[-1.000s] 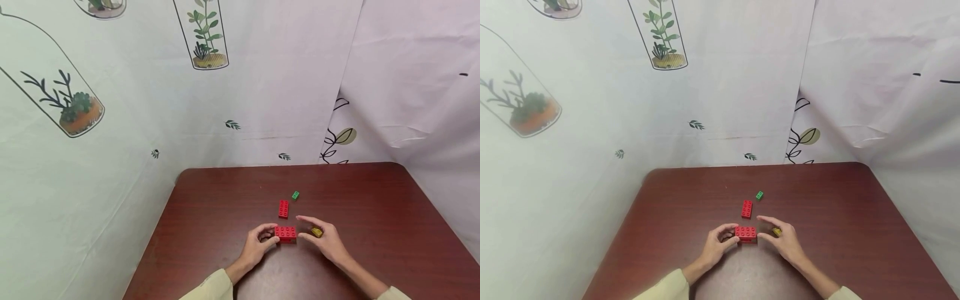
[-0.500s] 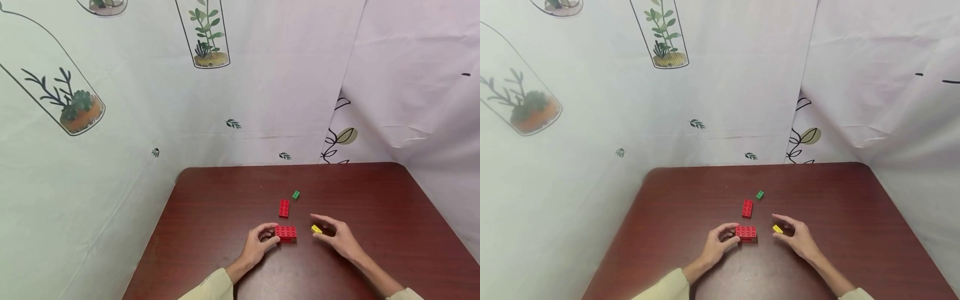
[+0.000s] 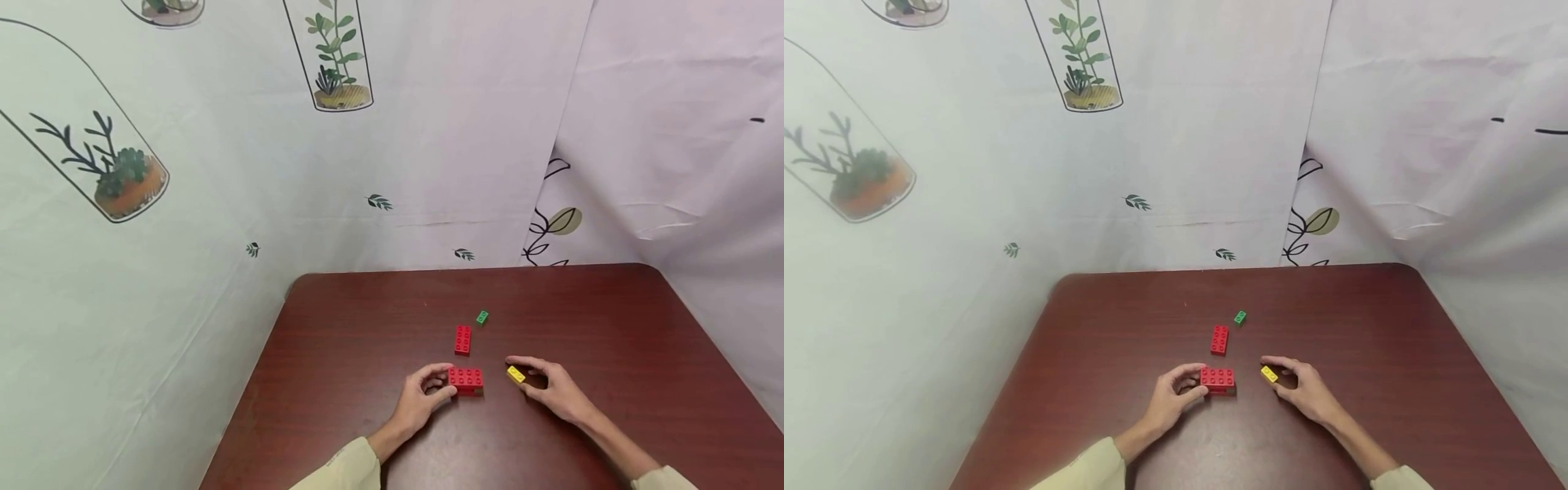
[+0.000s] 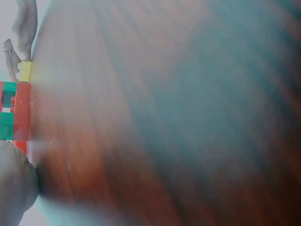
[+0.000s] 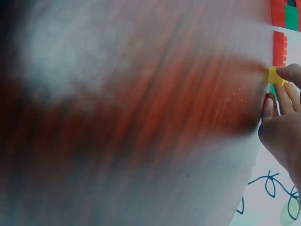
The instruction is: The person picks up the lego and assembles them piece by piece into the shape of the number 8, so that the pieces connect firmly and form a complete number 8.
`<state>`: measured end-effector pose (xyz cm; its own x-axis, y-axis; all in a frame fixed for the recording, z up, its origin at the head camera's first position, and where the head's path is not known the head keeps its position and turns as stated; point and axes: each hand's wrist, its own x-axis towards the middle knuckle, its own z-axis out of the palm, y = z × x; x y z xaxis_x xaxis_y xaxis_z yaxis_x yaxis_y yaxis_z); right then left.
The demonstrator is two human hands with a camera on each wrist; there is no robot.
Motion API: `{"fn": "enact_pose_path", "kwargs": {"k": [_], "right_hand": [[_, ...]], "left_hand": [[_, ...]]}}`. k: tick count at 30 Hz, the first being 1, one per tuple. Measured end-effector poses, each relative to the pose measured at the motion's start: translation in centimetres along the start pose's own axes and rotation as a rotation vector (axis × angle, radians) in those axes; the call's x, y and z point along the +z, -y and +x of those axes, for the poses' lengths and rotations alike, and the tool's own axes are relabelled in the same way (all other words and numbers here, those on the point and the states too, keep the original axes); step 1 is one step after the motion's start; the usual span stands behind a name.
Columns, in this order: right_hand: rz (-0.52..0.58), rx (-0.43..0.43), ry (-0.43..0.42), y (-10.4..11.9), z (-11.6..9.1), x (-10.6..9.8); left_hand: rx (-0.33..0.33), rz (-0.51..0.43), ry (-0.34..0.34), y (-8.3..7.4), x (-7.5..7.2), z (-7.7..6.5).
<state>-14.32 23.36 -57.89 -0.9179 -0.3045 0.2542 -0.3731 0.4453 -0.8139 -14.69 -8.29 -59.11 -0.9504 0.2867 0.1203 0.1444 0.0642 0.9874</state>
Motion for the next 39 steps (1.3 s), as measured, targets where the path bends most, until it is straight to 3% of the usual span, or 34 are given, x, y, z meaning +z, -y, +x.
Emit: {"fn": "enact_pose_path", "kwargs": {"k": [11,39], "right_hand": [[0.011,0.073,0.026,-0.39,0.17,-0.18],[-0.023,0.071,-0.085,-0.28,0.05,0.68]], "left_hand": [[0.024,0.012,0.011,0.05,-0.1,0.1],[0.001,0.002,0.009,0.09,-0.02,0.11]]}}
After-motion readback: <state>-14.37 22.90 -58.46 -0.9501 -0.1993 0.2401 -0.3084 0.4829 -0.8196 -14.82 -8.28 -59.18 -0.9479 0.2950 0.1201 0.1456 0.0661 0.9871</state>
